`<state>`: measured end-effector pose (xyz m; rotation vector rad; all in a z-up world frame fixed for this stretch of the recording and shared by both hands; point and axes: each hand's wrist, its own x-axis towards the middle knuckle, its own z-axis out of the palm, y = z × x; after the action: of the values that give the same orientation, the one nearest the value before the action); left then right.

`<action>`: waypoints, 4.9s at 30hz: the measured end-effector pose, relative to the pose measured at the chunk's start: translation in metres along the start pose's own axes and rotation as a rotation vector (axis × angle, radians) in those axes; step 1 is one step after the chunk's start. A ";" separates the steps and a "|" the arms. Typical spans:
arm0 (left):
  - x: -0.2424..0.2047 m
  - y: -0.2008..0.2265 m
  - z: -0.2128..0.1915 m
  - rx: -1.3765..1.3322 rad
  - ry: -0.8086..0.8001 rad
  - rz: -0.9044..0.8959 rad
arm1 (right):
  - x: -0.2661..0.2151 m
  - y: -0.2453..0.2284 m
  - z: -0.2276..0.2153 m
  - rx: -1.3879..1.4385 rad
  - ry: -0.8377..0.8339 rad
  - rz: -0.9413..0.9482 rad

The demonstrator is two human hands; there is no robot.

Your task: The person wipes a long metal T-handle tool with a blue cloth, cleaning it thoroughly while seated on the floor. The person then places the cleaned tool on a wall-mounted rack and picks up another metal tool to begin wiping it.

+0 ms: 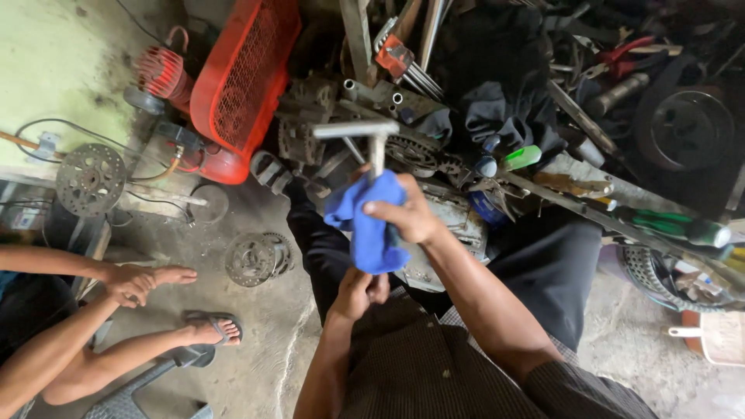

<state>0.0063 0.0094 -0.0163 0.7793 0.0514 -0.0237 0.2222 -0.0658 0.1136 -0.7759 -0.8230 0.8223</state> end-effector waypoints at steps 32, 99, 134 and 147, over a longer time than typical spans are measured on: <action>0.047 0.180 0.003 0.047 1.035 0.935 | -0.061 0.054 -0.008 -0.936 -0.224 0.058; 0.069 0.109 0.056 -0.055 0.726 0.591 | -0.079 0.033 -0.010 -0.929 -0.191 0.483; 0.037 0.092 0.059 0.283 0.859 0.659 | -0.075 -0.002 -0.005 -0.708 -0.252 0.562; 0.028 0.109 0.062 0.204 0.932 0.914 | -0.138 0.048 -0.039 -0.270 0.232 0.341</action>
<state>0.0415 0.0429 0.1024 0.9022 0.5765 1.2203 0.1813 -0.1715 0.0130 -1.2512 -0.6071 0.9102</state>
